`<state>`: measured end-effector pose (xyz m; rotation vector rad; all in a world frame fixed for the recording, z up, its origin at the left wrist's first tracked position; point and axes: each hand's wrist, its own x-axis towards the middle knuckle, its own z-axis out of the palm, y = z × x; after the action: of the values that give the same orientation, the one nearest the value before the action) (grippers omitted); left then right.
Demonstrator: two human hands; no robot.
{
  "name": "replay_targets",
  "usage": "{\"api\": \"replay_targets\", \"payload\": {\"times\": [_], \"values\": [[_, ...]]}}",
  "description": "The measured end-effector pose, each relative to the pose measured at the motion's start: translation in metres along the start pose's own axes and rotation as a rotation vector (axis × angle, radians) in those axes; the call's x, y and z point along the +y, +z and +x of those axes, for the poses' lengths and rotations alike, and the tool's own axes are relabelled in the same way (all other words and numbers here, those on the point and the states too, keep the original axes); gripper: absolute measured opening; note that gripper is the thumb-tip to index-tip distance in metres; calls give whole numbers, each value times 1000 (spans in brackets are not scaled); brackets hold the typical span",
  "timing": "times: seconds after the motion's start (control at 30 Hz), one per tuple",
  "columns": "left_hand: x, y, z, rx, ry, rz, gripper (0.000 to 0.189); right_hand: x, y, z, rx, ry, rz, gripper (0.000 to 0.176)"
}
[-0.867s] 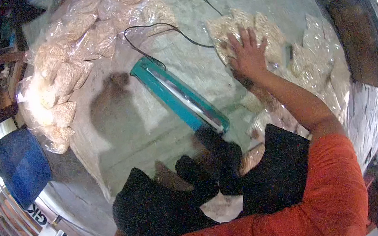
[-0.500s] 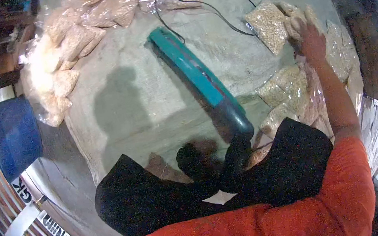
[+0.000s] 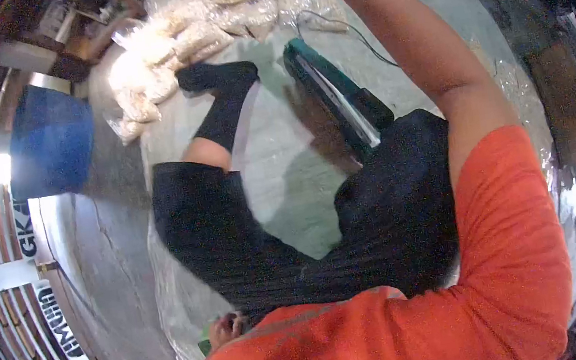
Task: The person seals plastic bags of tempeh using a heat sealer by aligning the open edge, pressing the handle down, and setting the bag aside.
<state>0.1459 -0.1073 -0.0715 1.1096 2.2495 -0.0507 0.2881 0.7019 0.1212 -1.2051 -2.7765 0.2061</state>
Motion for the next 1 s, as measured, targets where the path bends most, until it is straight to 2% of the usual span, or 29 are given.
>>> {"api": "replay_targets", "payload": {"times": [0.03,0.1,0.13,0.2,0.27,0.3,0.33,0.37,0.4,0.43,0.47,0.5,0.57,0.6,0.7,0.8,1.0], "values": [[-11,11,2,35,27,10,33,-11,-17,-8,-54,-12,-35,83],[-42,39,-5,90,-50,-212,32,-8,-29,-36,12,-89,-11,78],[-41,35,8,90,-15,-209,32,-4,-37,-55,26,-62,-29,78],[-37,33,-11,152,41,-90,34,4,-33,-102,97,24,-31,60],[-43,45,-14,186,52,-93,35,51,-17,-117,-51,166,-168,91],[-47,47,-6,229,62,-77,36,67,-19,-139,-145,174,-276,93],[-56,52,-4,174,26,-75,37,52,-38,-176,-239,266,-218,95],[-47,39,-1,194,51,-74,37,117,-2,-188,-75,271,-218,99],[-29,18,-11,192,62,-89,38,122,4,-221,-14,373,-170,96],[-17,6,-17,191,74,-108,39,124,13,-256,52,499,-128,84],[-16,9,-20,323,135,-95,39,138,39,-295,170,612,-2,77],[-34,20,-19,337,151,-101,39,137,61,-331,293,688,108,78],[-67,49,-2,210,134,-101,38,107,99,-399,516,736,280,79],[-67,44,4,214,146,-106,38,84,117,-427,579,734,324,80],[-60,34,0,172,187,-136,36,4,164,-473,616,662,390,83],[-60,41,-1,145,181,-137,35,-43,196,-469,555,555,404,86],[-61,35,1,90,163,-149,33,-60,233,-416,518,417,383,94]]}}
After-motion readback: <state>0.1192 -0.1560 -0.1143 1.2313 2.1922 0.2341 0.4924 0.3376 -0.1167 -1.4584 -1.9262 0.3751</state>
